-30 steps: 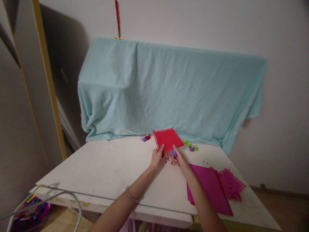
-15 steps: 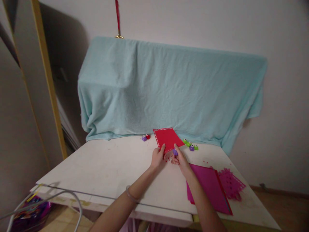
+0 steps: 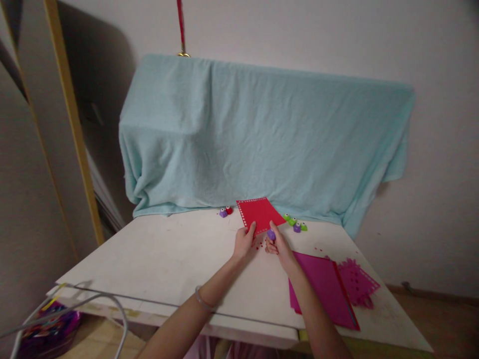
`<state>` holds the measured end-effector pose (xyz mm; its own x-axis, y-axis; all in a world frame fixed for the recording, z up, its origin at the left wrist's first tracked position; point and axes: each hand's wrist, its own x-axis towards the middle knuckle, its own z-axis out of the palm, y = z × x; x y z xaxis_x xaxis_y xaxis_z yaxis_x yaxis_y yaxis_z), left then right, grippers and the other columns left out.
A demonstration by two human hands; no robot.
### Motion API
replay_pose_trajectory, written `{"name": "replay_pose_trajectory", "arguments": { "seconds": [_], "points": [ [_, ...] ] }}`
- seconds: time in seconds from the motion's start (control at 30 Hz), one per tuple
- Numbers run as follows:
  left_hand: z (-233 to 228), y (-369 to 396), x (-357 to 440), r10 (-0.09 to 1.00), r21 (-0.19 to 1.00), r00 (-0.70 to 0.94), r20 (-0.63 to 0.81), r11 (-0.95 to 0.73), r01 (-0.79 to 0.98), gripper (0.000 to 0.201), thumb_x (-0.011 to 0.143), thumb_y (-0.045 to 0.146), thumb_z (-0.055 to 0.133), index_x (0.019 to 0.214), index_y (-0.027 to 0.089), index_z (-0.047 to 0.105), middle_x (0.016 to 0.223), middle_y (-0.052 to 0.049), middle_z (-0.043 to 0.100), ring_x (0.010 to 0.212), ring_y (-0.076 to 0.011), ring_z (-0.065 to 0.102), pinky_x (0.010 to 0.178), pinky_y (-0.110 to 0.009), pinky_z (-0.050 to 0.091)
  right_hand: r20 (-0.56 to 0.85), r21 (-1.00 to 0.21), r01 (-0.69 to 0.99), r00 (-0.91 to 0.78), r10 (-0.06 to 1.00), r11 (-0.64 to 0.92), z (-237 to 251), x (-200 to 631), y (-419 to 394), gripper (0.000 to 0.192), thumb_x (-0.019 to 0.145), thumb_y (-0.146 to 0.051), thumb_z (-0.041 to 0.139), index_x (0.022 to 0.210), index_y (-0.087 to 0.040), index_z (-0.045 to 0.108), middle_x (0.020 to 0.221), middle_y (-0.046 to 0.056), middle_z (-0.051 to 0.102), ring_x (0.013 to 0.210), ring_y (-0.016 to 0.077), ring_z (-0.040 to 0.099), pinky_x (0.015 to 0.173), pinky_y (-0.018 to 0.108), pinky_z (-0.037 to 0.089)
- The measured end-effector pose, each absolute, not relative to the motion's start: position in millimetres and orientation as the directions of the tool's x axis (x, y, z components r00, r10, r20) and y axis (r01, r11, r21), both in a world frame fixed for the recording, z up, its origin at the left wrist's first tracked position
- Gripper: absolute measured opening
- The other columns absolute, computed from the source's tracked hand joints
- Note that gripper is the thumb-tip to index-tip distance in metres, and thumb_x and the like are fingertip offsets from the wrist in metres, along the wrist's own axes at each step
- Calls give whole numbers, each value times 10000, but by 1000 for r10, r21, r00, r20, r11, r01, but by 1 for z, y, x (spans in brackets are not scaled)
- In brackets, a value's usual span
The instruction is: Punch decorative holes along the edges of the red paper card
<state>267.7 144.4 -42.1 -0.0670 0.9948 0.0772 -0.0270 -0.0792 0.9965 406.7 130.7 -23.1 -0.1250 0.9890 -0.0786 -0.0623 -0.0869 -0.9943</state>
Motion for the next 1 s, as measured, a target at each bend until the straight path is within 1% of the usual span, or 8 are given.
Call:
{"name": "replay_pose_trajectory", "arguments": {
  "seconds": [0.1, 0.2, 0.3, 0.5, 0.7, 0.83, 1.0],
  "points": [
    [-39, 143, 267, 994, 997, -79, 81, -81, 1, 645, 794, 740, 450, 481, 177, 445, 397, 22, 403, 398, -89, 360, 443, -234, 261, -117, -989, -77, -138, 984, -128, -22, 406, 130, 659, 823, -759, 414, 453, -218, 347, 320, -59, 286, 268, 67, 252, 393, 236, 362],
    [-37, 141, 266, 990, 992, -101, 96, -87, 88, 654, 817, 730, 418, 483, 171, 471, 402, 8, 427, 418, -102, 391, 468, -239, 270, -109, -993, -41, -84, 990, -113, -20, 405, 129, 662, 808, -762, 435, 443, -218, 339, 320, -54, 283, 277, 74, 282, 382, 234, 327],
    [-35, 140, 264, 983, 977, -120, 140, -118, 175, 661, 850, 705, 387, 494, 160, 501, 413, -2, 452, 445, -109, 416, 499, -240, 277, -103, -995, -2, -24, 994, -103, -19, 405, 128, 663, 783, -769, 470, 438, -217, 341, 337, -47, 299, 294, 79, 313, 375, 235, 291],
    [-33, 135, 266, 972, 952, -110, 209, -176, 250, 655, 872, 680, 384, 502, 154, 505, 438, 2, 464, 469, -105, 410, 511, -242, 264, -91, -996, 6, -23, 996, -91, -19, 405, 126, 661, 766, -785, 477, 445, -222, 345, 355, -50, 292, 308, 79, 304, 375, 242, 268],
    [-36, 136, 267, 971, 948, -93, 221, -191, 255, 649, 870, 675, 385, 495, 157, 491, 426, 3, 449, 476, -108, 399, 515, -241, 257, -113, -994, -10, 23, 993, -112, -17, 404, 125, 660, 735, -794, 514, 453, -222, 349, 356, -50, 291, 312, 85, 319, 375, 249, 289],
    [-37, 137, 268, 977, 952, -63, 206, -185, 245, 654, 858, 690, 393, 499, 154, 502, 436, -5, 467, 478, -110, 402, 512, -240, 256, -113, -993, -26, 29, 993, -112, -15, 403, 124, 660, 743, -784, 521, 448, -223, 337, 364, -46, 286, 318, 82, 301, 358, 250, 248],
    [-40, 138, 270, 981, 956, -23, 193, -183, 229, 661, 845, 705, 406, 485, 157, 487, 423, 6, 433, 468, -101, 363, 501, -242, 232, -82, -994, -77, 12, 997, -81, -17, 405, 124, 656, 777, -751, 520, 452, -224, 301, 371, -50, 267, 318, 74, 269, 353, 253, 210]
  ]
}}
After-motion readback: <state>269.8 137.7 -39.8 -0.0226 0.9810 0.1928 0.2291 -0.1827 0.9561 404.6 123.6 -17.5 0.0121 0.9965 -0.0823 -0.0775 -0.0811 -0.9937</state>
